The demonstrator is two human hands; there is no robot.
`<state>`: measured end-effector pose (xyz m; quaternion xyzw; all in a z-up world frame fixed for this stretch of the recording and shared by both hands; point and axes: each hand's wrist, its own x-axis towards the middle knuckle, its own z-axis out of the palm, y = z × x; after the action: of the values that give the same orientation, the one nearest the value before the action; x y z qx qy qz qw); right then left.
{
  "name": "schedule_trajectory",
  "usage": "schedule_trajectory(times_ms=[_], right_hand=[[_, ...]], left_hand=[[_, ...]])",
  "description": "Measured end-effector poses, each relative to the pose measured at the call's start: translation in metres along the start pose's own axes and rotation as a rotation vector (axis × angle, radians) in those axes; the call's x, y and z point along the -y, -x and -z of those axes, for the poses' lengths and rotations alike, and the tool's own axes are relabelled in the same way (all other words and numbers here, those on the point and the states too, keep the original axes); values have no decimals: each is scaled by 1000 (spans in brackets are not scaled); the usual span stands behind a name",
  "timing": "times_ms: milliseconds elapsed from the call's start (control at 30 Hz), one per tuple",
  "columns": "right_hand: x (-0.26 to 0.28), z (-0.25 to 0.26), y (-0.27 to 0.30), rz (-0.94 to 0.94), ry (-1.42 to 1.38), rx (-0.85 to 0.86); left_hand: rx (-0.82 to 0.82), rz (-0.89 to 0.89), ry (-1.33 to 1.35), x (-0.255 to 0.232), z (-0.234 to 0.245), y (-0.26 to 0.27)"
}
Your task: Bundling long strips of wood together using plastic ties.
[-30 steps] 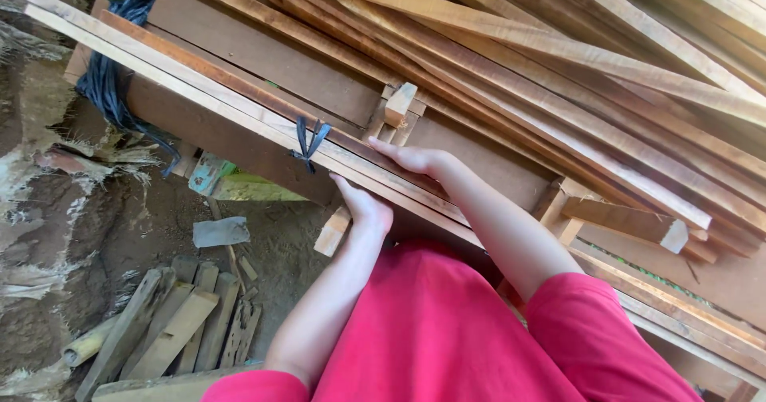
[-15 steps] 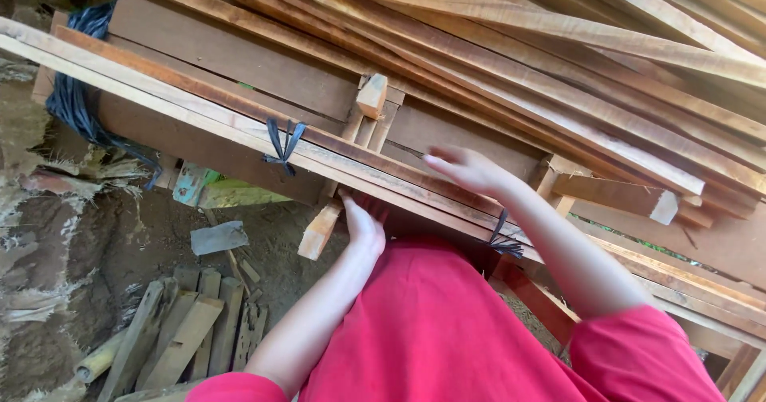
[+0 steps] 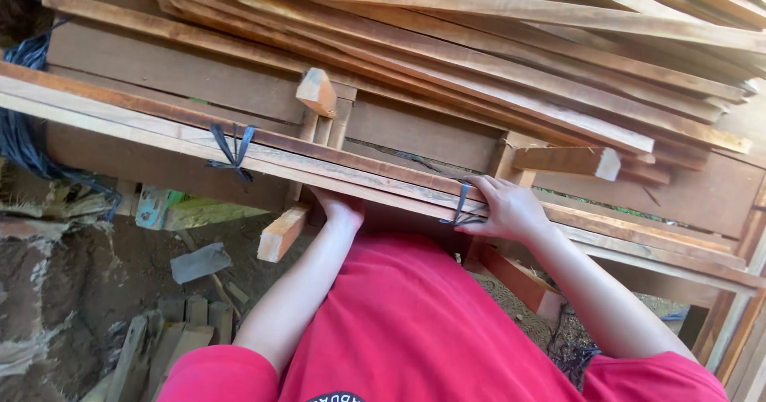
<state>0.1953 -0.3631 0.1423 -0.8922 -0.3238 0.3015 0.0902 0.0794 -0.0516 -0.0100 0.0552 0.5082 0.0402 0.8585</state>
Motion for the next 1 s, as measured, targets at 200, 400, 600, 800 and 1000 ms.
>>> schedule_trajectory(times_ms=[200,400,600,800,1000], right_hand=[[-3,-4,4,80,89,-59],[-15,-7,15,67,266,-39],[-37,-25,12,5,113,96],[-39,-19,10,31,62,114],[-39,-17,13,47,42,85]], left_hand=[[146,-6,110,-1,44,-29],[327,-87,260,-1,54,-69],[440,-151,390,18,86,-108],[528,-149,461,37,121,-128],[549,-95,443,38,85,-97]])
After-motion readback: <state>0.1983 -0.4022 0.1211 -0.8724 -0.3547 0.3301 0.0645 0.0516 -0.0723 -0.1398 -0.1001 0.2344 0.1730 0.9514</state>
